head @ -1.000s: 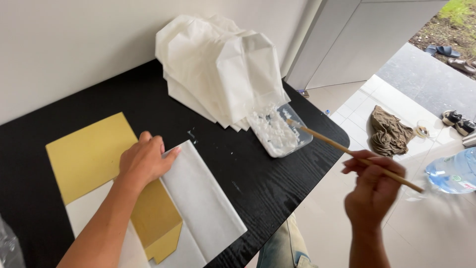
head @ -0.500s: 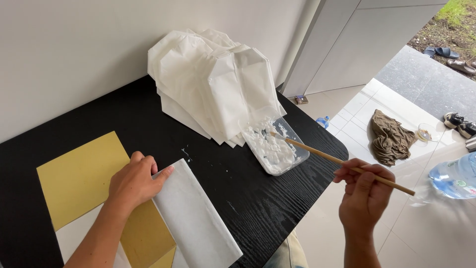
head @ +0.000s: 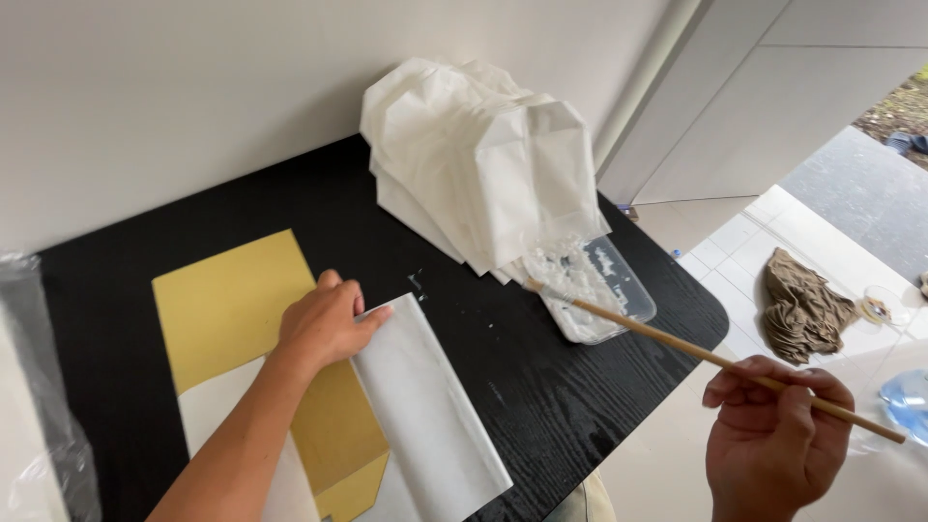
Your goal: The person folds a white sheet of paper over a yellow cardboard template on a black table. They smooth the paper with their hands, then use a brush to apply a white substance along the folded edge. Finally, they fold the paper again to complete the shape.
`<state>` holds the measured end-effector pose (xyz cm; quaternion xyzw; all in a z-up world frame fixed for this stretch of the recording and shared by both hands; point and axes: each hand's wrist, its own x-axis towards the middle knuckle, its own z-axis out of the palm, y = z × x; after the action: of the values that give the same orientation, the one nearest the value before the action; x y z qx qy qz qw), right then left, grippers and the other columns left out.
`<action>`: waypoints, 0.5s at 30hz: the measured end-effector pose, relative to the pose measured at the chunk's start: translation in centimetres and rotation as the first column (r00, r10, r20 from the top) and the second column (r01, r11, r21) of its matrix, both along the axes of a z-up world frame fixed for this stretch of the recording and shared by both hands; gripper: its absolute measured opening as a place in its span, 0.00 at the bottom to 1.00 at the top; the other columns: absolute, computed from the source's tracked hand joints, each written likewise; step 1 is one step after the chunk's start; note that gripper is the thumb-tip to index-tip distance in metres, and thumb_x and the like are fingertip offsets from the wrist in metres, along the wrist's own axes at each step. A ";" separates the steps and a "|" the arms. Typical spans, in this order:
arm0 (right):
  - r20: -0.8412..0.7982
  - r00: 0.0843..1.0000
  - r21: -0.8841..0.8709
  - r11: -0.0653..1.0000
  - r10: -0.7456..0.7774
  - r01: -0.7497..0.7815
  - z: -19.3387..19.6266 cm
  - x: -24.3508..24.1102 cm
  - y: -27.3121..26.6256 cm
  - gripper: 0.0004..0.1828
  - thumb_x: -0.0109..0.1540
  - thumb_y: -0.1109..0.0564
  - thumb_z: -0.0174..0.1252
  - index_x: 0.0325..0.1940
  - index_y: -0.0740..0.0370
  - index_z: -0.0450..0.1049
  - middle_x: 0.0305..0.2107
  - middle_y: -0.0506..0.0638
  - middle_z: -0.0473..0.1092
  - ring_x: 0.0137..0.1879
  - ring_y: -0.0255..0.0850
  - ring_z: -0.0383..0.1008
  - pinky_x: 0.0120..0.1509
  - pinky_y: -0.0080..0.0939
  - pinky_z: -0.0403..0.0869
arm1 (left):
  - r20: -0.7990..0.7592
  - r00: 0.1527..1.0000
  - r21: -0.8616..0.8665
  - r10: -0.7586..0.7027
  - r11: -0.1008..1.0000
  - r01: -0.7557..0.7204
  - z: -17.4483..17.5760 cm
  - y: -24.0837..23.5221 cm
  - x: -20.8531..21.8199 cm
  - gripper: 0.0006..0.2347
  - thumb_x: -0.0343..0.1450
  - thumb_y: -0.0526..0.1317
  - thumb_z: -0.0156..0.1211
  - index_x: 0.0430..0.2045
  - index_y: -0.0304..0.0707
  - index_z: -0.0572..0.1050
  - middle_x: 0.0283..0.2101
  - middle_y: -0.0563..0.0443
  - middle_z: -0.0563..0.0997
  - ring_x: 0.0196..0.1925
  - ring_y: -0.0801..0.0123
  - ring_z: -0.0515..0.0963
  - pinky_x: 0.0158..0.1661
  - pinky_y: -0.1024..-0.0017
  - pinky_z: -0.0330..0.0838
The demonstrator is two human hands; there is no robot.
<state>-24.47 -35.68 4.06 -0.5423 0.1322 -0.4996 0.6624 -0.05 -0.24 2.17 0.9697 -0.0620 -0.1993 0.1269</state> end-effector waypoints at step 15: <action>-0.139 0.915 -0.253 0.880 0.379 -0.403 -2.0 0.8 5.5 0.08 0.75 0.65 0.37 0.54 0.60 0.61 0.38 0.73 0.74 0.35 0.58 0.78 0.37 0.48 0.80 | 0.049 0.996 0.001 -0.069 0.998 0.069 -1.2 0.3 0.2 0.23 0.72 0.66 0.53 0.34 0.45 0.72 0.49 0.54 0.68 0.34 0.58 0.79 0.35 0.60 0.70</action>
<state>-23.66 -30.21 2.04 -0.6656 -0.0231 -0.3456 0.6610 0.14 0.05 1.00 0.9715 -0.0986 -0.1797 0.1186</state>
